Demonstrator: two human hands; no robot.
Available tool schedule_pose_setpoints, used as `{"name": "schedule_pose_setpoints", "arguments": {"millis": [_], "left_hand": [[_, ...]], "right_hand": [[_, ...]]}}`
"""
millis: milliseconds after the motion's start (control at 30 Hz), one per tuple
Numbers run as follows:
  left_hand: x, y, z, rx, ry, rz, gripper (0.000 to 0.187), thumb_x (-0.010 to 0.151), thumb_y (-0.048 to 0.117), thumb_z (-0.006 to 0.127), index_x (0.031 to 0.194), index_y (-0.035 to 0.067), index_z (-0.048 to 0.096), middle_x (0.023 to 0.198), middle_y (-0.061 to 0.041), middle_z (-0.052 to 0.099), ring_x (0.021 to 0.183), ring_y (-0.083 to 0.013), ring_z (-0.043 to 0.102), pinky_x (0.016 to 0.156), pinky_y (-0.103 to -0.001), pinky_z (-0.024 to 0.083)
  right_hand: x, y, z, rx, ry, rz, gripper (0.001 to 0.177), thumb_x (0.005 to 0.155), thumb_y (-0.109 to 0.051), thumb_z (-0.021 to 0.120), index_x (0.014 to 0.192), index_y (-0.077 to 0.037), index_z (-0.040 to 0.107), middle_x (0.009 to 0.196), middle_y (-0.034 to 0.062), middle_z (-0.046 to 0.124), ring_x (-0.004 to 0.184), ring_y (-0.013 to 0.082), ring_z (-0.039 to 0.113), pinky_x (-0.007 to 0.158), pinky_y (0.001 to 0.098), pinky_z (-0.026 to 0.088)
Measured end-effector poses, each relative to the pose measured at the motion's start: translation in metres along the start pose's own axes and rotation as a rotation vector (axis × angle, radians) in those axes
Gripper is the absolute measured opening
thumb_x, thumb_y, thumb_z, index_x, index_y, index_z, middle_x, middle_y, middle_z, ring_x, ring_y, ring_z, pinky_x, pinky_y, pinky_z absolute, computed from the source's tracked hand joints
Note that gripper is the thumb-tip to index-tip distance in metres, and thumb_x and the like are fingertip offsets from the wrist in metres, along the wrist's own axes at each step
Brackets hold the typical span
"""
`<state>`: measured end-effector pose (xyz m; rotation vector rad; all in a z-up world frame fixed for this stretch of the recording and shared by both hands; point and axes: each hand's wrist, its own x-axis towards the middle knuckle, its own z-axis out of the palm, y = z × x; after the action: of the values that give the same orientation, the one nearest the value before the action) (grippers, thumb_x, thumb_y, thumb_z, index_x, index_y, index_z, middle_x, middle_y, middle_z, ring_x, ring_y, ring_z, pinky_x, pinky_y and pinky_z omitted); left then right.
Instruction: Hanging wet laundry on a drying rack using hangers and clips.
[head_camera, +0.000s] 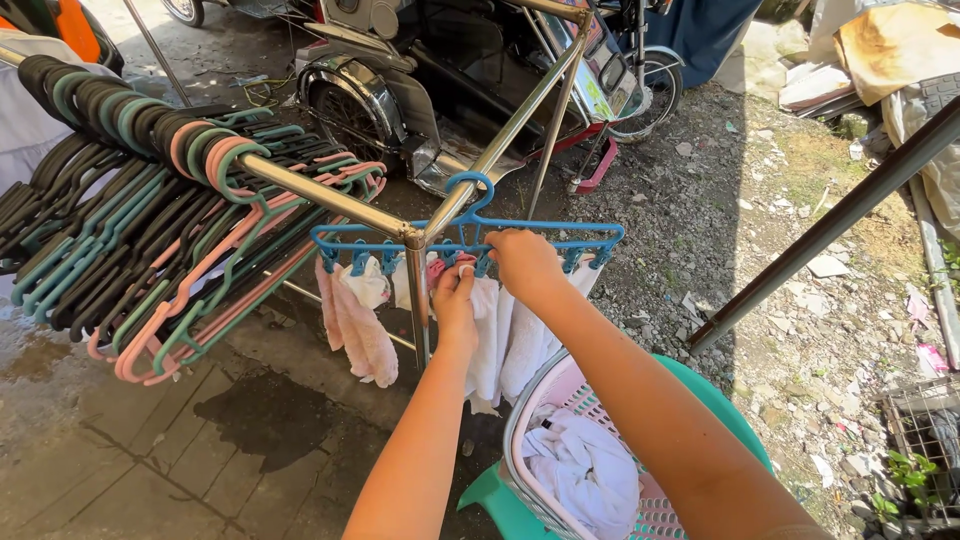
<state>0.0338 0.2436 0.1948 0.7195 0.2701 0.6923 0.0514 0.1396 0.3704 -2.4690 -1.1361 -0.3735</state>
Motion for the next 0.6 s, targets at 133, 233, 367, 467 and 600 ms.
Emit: {"name": "schedule_pose_setpoints", "arguments": {"millis": [133, 233, 367, 467, 600], "left_hand": [[0.0, 0.004, 0.0, 0.123, 0.013, 0.012, 0.02, 0.098, 0.012, 0.067, 0.115, 0.006, 0.074, 0.116, 0.0, 0.073, 0.106, -0.0073, 0.063, 0.096, -0.023, 0.048], [0.006, 0.001, -0.002, 0.026, 0.035, -0.113, 0.024, 0.098, 0.015, 0.069, 0.121, 0.01, 0.075, 0.119, 0.006, 0.07, 0.097, -0.0047, 0.055, 0.072, -0.025, 0.032], [0.006, 0.008, 0.004, -0.183, -0.052, -0.235, 0.024, 0.099, 0.021, 0.07, 0.121, 0.012, 0.074, 0.113, 0.008, 0.066, 0.093, -0.0067, 0.056, 0.077, -0.026, 0.043], [0.0, 0.023, 0.011, -0.212, -0.072, -0.256, 0.025, 0.095, 0.024, 0.07, 0.117, 0.013, 0.072, 0.112, 0.007, 0.069, 0.1, -0.0091, 0.064, 0.084, -0.028, 0.052], [0.014, 0.01, -0.005, -0.129, -0.07, -0.106, 0.029, 0.096, 0.026, 0.073, 0.121, 0.01, 0.072, 0.112, 0.005, 0.071, 0.106, -0.0068, 0.062, 0.091, -0.024, 0.046]], "right_hand": [[0.0, 0.007, 0.005, -0.028, 0.016, -0.023, 0.017, 0.091, -0.014, 0.068, 0.107, -0.01, 0.072, 0.099, 0.0121, 0.073, 0.09, 0.0369, 0.07, 0.075, 0.0489, 0.054], [0.002, 0.007, 0.006, -0.051, 0.01, -0.031, 0.018, 0.089, -0.012, 0.069, 0.107, -0.009, 0.072, 0.099, 0.0124, 0.073, 0.09, 0.0358, 0.07, 0.075, 0.0482, 0.054], [0.005, 0.004, 0.003, -0.062, -0.025, -0.023, 0.016, 0.086, -0.009, 0.067, 0.101, -0.009, 0.071, 0.098, 0.0114, 0.073, 0.091, 0.0348, 0.07, 0.074, 0.0479, 0.055], [0.008, 0.003, 0.001, -0.1, -0.072, -0.009, 0.011, 0.089, -0.013, 0.067, 0.098, -0.009, 0.071, 0.098, 0.0119, 0.072, 0.091, 0.0355, 0.07, 0.075, 0.0485, 0.054], [0.007, 0.004, 0.006, -0.105, -0.073, -0.059, 0.02, 0.095, -0.018, 0.065, 0.113, -0.008, 0.066, 0.105, 0.0126, 0.07, 0.092, 0.0355, 0.07, 0.074, 0.048, 0.055]]}}
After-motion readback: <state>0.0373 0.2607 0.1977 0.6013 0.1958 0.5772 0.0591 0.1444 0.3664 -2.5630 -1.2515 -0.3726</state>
